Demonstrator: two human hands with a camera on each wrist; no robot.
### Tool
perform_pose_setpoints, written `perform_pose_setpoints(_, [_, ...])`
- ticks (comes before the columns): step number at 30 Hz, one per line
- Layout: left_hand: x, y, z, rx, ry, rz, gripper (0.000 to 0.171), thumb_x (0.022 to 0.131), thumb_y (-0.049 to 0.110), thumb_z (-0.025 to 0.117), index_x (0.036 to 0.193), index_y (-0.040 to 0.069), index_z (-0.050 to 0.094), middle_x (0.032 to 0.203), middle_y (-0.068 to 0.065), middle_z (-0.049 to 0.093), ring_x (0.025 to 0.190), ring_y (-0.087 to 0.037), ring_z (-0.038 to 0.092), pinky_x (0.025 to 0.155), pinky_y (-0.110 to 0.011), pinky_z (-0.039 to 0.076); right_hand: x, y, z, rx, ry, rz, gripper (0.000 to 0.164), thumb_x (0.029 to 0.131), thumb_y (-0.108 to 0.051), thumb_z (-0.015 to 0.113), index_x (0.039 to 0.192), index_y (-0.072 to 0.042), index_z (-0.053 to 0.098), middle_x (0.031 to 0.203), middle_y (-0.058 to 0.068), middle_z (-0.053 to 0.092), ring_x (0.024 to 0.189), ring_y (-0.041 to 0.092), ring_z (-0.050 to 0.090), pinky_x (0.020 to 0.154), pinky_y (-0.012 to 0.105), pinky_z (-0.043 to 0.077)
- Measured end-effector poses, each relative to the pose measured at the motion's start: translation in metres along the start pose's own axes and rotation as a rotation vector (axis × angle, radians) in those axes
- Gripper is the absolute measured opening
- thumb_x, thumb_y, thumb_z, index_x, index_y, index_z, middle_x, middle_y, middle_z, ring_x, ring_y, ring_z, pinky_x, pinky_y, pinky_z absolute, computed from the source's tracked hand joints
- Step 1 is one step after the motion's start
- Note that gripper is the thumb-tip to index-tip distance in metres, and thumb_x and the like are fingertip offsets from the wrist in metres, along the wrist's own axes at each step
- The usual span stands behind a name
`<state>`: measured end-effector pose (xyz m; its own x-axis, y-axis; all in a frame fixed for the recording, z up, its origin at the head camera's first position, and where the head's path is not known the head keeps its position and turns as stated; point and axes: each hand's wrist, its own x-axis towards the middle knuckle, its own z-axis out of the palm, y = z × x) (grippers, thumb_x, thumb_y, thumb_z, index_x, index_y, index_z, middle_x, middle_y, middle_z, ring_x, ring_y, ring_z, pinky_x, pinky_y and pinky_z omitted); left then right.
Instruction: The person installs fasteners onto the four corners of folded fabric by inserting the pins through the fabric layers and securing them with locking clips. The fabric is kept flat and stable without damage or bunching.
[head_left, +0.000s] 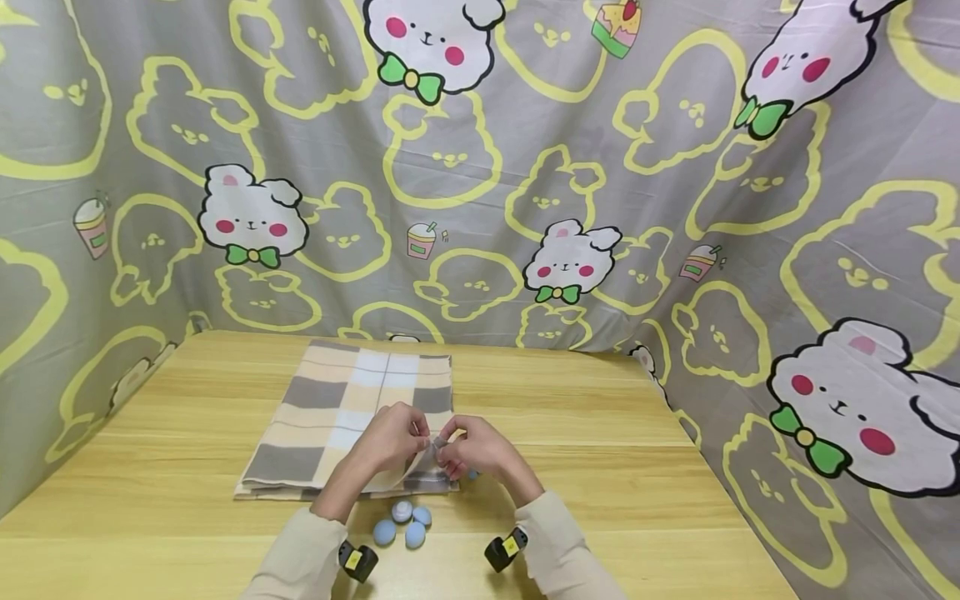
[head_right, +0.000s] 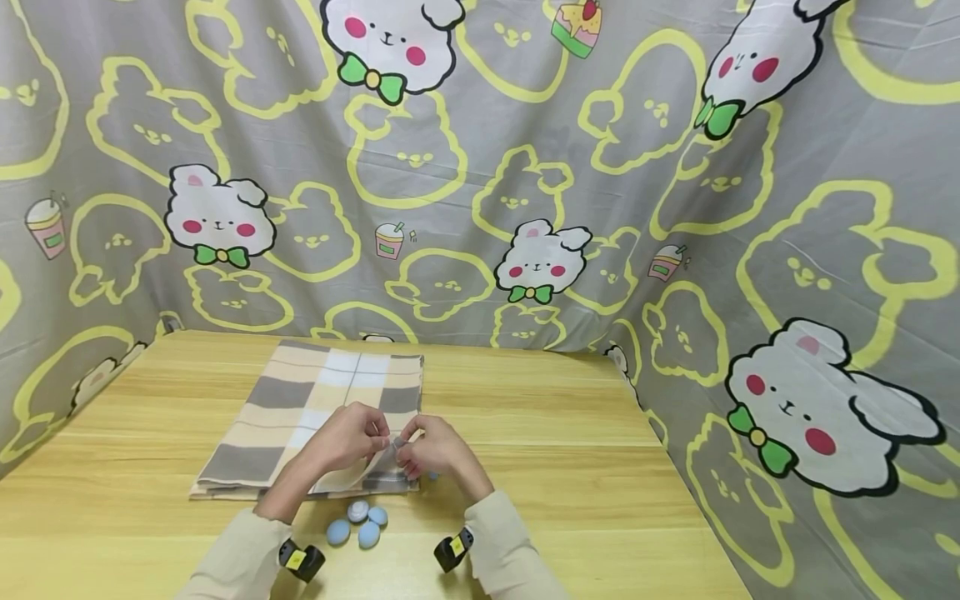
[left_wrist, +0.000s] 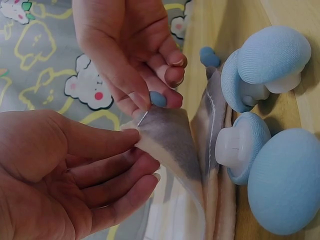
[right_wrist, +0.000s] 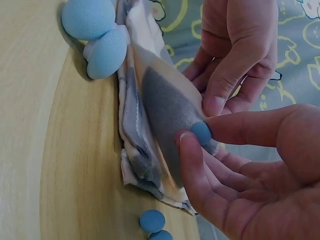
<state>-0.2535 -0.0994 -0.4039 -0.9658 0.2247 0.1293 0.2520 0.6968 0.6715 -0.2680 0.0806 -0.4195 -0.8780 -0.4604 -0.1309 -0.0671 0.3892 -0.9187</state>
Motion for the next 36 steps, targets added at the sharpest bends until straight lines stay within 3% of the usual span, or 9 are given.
perform_pose_setpoints(18, [0.0004,0.0000,-0.0005,0.010,-0.004,0.013,0.016,0.082,-0.003,0.075,0.071,0.006,0.067,0.056,0.001,0.062,0.050,-0.010,0.055,0.051,-0.024,0.042,0.0031,0.0033,0.0043,0.016,0.031,0.010,0.014,0.087,0.003,0.066,0.099,0.003,0.059,0.083,0.020,0.071,0.059,0.016,0.063,0.062,0.037,0.061])
perform_pose_setpoints(28, [-0.0007,-0.0002,-0.0008,0.005,-0.014,-0.013,0.017,0.082,-0.002,0.077,0.071,0.007,0.067,0.058,0.000,0.063,0.052,-0.011,0.057,0.051,-0.025,0.042,0.0049,0.0058,0.0074,0.065,0.046,0.019,0.009,0.089,0.006,0.062,0.097,0.007,0.057,0.075,0.015,0.069,0.057,0.015,0.064,0.061,0.033,0.061])
perform_pose_setpoints(36, [-0.0001,0.0012,-0.0029,0.003,0.027,-0.047,0.016,0.085,0.003,0.074,0.071,0.009,0.069,0.055,0.002,0.061,0.051,-0.011,0.055,0.049,-0.024,0.039,0.0046,0.0049,0.0083,0.077,0.070,0.026,0.007,0.088,0.006,0.061,0.092,0.005,0.057,0.071,0.013,0.067,0.056,0.015,0.063,0.060,0.034,0.061])
